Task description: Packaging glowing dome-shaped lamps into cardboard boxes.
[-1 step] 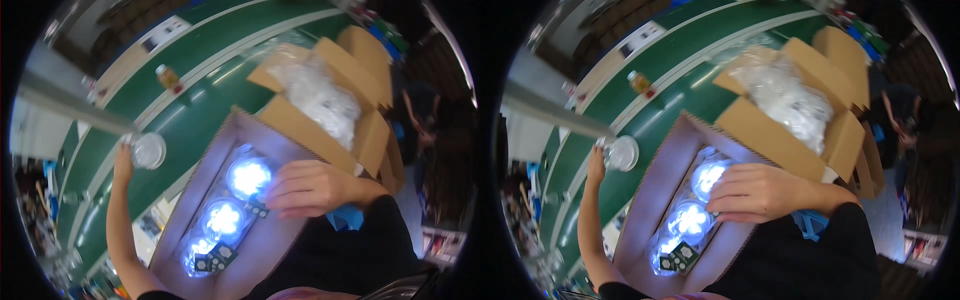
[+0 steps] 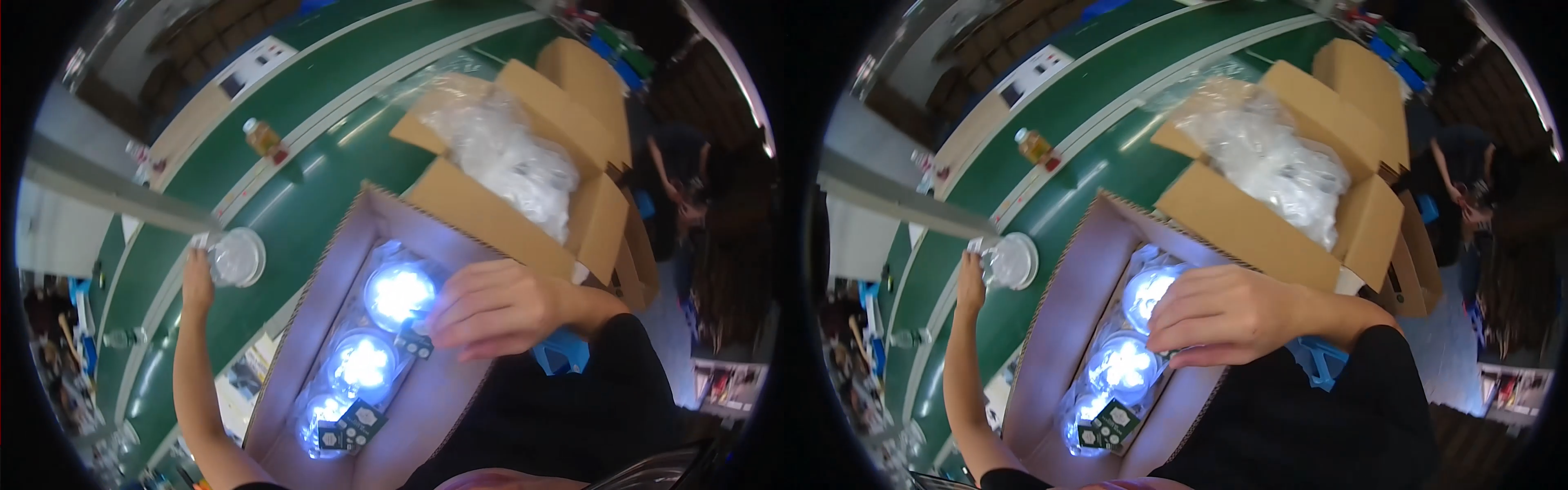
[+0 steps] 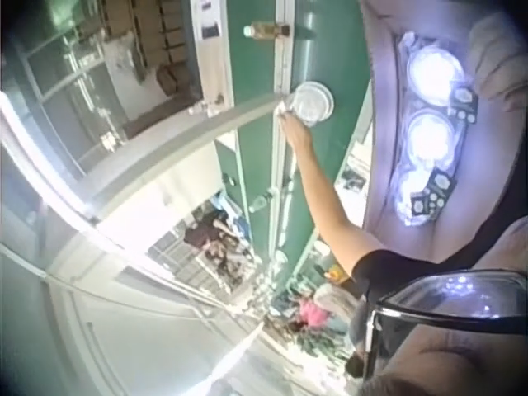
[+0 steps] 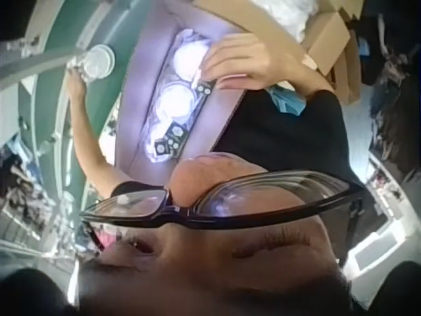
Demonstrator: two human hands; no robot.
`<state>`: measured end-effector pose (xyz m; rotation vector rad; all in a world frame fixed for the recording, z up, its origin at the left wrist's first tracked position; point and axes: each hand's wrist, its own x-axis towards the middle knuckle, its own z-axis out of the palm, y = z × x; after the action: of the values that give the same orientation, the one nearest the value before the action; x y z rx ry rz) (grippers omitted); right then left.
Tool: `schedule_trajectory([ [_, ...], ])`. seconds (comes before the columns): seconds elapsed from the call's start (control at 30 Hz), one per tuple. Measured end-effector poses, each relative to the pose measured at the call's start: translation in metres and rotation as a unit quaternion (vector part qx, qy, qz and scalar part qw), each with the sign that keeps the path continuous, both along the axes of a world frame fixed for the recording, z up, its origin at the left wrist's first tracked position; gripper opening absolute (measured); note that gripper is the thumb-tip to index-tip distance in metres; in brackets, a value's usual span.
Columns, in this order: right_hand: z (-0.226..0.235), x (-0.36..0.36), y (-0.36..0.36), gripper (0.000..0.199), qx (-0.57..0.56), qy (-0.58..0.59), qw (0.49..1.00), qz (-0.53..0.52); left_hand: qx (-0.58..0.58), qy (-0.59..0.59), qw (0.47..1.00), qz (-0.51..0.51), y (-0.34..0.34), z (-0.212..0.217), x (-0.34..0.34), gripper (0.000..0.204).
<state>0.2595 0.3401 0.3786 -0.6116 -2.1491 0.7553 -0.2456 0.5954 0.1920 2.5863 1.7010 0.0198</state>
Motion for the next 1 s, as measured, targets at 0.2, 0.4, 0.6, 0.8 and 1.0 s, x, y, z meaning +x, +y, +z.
schedule_trajectory([
  [0.2, -0.007, 0.104, 0.017, 0.029, 0.034, 0.030, 0.890, -0.453, 0.088, -0.127, 0.988, 0.013, -0.029, 0.063, -0.039, 0.023],
  [0.4, -0.112, 0.178, 0.104, 0.059, 0.048, -0.178, 0.803, -0.566, 0.098, -0.105, 0.986, 0.079, -0.111, 0.126, -0.123, 0.017],
  [0.6, -0.131, 0.235, 0.151, 0.048, -0.115, -0.247, 0.734, -0.622, 0.065, -0.084, 0.981, 0.164, -0.215, 0.138, -0.183, 0.019],
  [0.8, -0.078, 0.226, 0.134, 0.026, 0.003, 0.002, 0.758, -0.653, 0.075, -0.090, 0.959, 0.257, -0.321, 0.100, -0.265, 0.020],
  [1.0, -0.002, 0.200, 0.100, 0.015, 0.266, 0.079, 0.758, -0.590, 0.105, -0.029, 0.947, 0.303, -0.390, 0.054, -0.338, 0.017],
])
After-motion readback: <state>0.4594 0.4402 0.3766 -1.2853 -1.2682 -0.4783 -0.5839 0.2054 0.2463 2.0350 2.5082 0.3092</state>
